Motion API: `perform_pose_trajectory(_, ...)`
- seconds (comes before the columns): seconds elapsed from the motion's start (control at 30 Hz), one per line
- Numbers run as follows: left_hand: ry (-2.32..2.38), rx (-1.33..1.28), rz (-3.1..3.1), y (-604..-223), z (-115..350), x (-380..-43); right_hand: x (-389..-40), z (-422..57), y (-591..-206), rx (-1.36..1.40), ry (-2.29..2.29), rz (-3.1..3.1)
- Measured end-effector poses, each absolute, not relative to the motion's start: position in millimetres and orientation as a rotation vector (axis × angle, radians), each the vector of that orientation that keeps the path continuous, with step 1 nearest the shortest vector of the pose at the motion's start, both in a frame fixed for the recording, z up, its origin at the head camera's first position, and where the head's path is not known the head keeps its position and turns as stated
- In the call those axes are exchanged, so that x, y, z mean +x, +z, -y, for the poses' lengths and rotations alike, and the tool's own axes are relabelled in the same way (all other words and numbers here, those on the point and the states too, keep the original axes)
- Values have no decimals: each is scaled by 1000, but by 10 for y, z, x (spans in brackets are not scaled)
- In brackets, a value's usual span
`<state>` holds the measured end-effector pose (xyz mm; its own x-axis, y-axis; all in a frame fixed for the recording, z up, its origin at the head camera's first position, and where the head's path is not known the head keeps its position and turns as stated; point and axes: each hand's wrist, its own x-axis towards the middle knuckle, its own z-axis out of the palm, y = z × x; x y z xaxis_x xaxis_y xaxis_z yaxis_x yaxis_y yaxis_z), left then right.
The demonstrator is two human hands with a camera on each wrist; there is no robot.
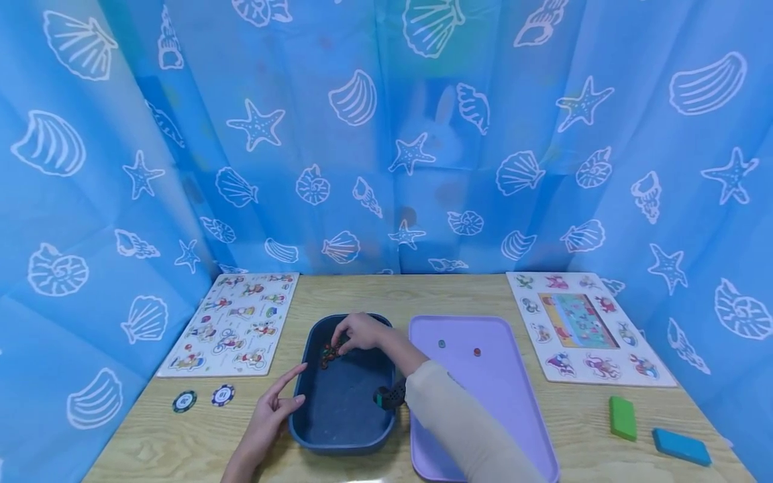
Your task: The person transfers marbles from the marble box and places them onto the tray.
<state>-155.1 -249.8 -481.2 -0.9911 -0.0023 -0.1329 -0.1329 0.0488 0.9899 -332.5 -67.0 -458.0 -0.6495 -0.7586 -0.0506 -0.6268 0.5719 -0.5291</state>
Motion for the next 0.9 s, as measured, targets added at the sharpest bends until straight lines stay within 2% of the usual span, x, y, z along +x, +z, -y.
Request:
perform_pose_trajectory(0.4, 2120, -126, -2180, -4815, 2498, -1547, -3254, 687, -4563, -1099, -506, -2570)
perform_pose_trajectory(0.63, 2126, -111, -2168, -4820, 2502, -1541, -3270, 674, -4533, -1160, -543, -2558)
perform_pose_trajectory(0.9, 2124, -129, -2173, -4960, 2548, -1596, -3190, 418, -3991, -1321, -749, -2499)
